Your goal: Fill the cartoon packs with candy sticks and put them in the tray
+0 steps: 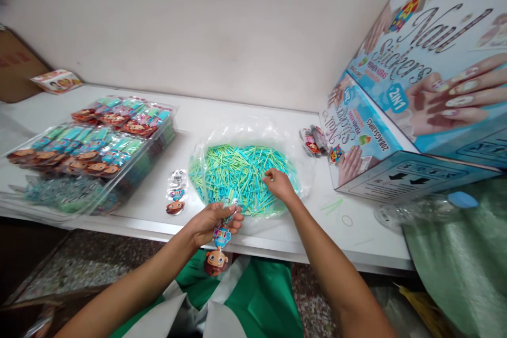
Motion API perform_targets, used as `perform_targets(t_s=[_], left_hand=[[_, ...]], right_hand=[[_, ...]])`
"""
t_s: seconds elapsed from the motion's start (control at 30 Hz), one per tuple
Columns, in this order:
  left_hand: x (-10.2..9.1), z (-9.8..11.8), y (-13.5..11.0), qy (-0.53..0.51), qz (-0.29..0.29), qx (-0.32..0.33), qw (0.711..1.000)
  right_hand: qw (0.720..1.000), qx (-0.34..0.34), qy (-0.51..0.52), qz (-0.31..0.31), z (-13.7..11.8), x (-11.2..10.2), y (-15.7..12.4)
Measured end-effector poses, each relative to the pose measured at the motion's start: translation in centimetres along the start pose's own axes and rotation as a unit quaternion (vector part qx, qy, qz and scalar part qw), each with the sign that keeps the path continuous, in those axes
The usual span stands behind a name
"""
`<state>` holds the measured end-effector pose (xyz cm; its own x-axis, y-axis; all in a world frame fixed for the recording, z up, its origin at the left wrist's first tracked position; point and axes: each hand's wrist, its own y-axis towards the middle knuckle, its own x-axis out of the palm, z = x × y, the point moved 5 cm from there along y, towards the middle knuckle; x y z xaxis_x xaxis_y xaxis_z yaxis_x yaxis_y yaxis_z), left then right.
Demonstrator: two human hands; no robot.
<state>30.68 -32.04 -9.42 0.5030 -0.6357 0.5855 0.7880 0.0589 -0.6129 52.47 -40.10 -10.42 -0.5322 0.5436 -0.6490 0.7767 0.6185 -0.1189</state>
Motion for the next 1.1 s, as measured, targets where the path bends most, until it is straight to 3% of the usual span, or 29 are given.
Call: perform_targets(t_s=[0.23, 0.37, 0.5, 0.63, 0.73, 0.8, 0.93, 1.1], left_hand=[[0.2, 0.3, -0.2, -0.003, -0.002, 0.008, 1.0], [-0.3, 0.5, -0.2, -0.005, 0.003, 0.014, 1.0], [-0.3, 0.7, 0.1, -0.002, -0.009, 0.021, 1.0], [0.0, 0.8, 0.4, 0.001, -0.023, 0.025, 0.999], [0.3, 0.7, 0.6, 0.001, -0.029, 0.026, 0.999], [0.4, 0.7, 0.6, 0.004, -0.036, 0.031, 0.999], [0.6, 0.6, 0.6, 0.013, -0.041, 0.036, 0.998], [0.5, 0.8, 0.3, 0.026, -0.039, 0.047, 0.998]], right_hand=[[0.997, -0.02, -0.076, 0.018, -0.6, 3.4, 1.5], [0.998, -0.01, -0.064, 0.003, 0.1, 3.0, 2.2], [1.0, 0.0, -0.008, 0.002, 0.3, 1.1, 2.1], [0.994, -0.011, 0.104, -0.002, -1.5, -0.3, 1.0], [0.958, -0.023, 0.281, -0.044, -4.0, -0.1, -0.8], [0.936, -0.039, 0.341, -0.074, -5.8, 0.5, -2.2], [0.929, -0.063, 0.358, -0.077, -7.5, 1.8, -3.7], [0.939, -0.078, 0.331, -0.046, -7.4, 2.4, -3.9]])
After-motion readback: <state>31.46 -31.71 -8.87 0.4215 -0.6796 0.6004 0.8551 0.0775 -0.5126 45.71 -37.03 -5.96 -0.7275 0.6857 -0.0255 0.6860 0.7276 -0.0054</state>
